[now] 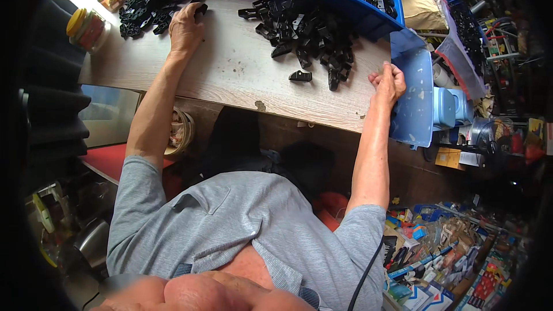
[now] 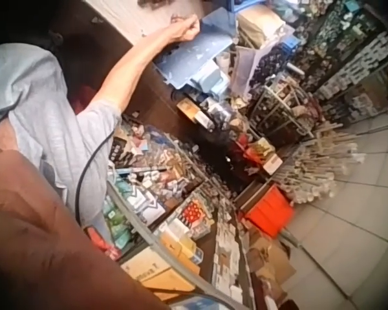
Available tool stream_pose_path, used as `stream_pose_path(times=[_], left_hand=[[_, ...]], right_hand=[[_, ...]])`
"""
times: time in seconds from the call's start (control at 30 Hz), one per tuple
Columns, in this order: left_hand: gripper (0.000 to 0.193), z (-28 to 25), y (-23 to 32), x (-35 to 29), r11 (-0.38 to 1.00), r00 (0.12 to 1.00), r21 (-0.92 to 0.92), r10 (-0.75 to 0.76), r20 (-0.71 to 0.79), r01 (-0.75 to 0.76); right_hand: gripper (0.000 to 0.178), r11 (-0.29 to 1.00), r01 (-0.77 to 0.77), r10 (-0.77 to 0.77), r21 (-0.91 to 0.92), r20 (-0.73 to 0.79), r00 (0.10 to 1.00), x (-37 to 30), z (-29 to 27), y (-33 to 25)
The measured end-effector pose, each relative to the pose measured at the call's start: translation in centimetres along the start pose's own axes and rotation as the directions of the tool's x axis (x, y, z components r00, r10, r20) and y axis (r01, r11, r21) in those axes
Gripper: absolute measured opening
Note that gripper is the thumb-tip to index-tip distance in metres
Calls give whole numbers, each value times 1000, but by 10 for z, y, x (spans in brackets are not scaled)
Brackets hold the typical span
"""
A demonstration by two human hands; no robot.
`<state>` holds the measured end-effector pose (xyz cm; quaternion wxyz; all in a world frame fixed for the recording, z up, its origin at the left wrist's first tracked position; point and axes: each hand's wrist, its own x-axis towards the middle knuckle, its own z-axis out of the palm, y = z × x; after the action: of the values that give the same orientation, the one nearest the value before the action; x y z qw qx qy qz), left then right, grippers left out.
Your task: Assembling small black plastic components by hand at a workbench.
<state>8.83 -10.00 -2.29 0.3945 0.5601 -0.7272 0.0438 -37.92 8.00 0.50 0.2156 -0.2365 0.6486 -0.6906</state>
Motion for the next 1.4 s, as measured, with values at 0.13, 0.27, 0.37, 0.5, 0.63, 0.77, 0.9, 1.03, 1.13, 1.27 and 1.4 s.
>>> stream_pose_path(times=[0.13, 0.27, 0.37, 0.5, 0.63, 0.77, 0.9, 1.03, 1.13, 1.27, 1.4], left_hand=[[30, 2, 3, 0, 998, 997, 22, -59, 54, 58], [30, 2, 8, 0, 999, 996, 40, -35, 77, 32], [27, 0, 6, -1, 999, 996, 43, 22, 86, -26], [31, -1, 12, -10, 996, 995, -55, 67, 69, -63], [27, -14, 47, -39, 886, 987, -438, -109, 116, 149], [25, -24, 98, -88, 412, 901, -802, -163, 402, 432], [26, -25, 143, -117, 312, 872, -815, -126, 473, 487], [26, -23, 168, -118, 181, 841, -821, -155, 519, 541], [27, -15, 175, -109, 28, 795, -805, -179, 580, 593], [26, -20, 188, -101, -286, 709, -705, -110, 697, 649], [25, -19, 180, -100, -244, 726, -730, -122, 676, 639]], right_hand=[[18, 999, -38, 38, -14, -21, 999, -18, 2, -25], [23, 999, -30, 18, 45, 249, 968, -39, 3, -46], [28, 999, -52, 52, -13, 487, 872, -65, 21, -55], [45, 949, -117, 275, -293, 590, 759, -104, 48, -61], [46, 919, -92, 336, -384, 638, 693, -116, 62, -51], [41, 861, -99, 425, -500, 597, 680, -125, 75, -51], [33, 809, 4, 423, -588, 586, 691, -127, 80, -48], [26, 917, -174, 366, -358, 587, 722, -136, 80, -35], [21, 959, -248, 279, -137, 604, 746, -158, 84, -26], [15, 950, -307, 213, 60, 594, 775, -176, 97, -21], [16, 947, -318, 232, 37, 606, 761, -176, 99, -17]])
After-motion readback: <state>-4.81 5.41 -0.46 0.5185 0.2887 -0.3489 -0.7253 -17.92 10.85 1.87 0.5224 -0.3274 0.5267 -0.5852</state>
